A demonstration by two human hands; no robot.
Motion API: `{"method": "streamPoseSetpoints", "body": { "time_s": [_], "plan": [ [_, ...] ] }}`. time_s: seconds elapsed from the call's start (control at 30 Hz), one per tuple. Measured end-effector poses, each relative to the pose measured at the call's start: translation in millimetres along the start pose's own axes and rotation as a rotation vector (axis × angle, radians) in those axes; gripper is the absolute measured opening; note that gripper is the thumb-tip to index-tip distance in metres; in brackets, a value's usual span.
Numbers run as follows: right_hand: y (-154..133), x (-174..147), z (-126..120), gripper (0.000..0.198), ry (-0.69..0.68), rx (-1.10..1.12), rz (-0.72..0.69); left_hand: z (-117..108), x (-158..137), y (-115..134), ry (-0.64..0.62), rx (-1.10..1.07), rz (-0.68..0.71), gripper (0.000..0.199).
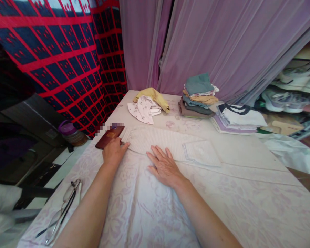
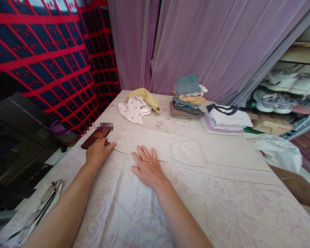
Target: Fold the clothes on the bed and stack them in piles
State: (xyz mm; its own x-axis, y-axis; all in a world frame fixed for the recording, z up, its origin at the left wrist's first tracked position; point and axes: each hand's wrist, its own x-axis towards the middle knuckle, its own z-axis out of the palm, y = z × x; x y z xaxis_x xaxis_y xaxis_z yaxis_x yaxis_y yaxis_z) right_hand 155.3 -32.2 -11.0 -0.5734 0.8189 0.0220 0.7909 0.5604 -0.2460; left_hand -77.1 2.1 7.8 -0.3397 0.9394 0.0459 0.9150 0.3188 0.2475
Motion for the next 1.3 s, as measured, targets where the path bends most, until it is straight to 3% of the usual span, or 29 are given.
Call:
{"method": "streamPoseSetpoints", "body": {
  "time_s": [0.33, 0.53, 0.7, 0.77, 0.87, 0.97, 1.3],
  "plan": [
    [-3, 1, 3, 0.054, -0.004, 0.038, 0.011, 2, 2, 1, -0.019, -0.092, -0.004, 0.037],
    [-5, 1, 3, 0.054, 0.016, 0.051, 0.003, 3, 9, -1, -0.059, -0.259, -0.076, 0.056],
    [3, -10, -6, 0.052, 0.148, 0.038, 0.018, 5, 15, -6, -0.124, -0.261, -0.08, 0.047],
    [16, -17, -14, 0.043, 0.246, 0.018, 0.088, 5, 14, -5, -0.086, -0.247, -0.075, 0.044],
    [44, -30, -26, 0.032, 0.394, -0.029, 0.34, 4, 9, 0, -0.035, -0.218, -0.072, 0.041],
    [68, -42, -31, 0.029, 0.422, -0.098, 0.546, 4, 6, 3, -0.035, -0.193, -0.079, 0.043],
    [86, -56, -23, 0.02, 0.421, -0.161, 0.541, 8, 8, 2, -0.02, -0.15, -0.067, 0.046]
  ]
}}
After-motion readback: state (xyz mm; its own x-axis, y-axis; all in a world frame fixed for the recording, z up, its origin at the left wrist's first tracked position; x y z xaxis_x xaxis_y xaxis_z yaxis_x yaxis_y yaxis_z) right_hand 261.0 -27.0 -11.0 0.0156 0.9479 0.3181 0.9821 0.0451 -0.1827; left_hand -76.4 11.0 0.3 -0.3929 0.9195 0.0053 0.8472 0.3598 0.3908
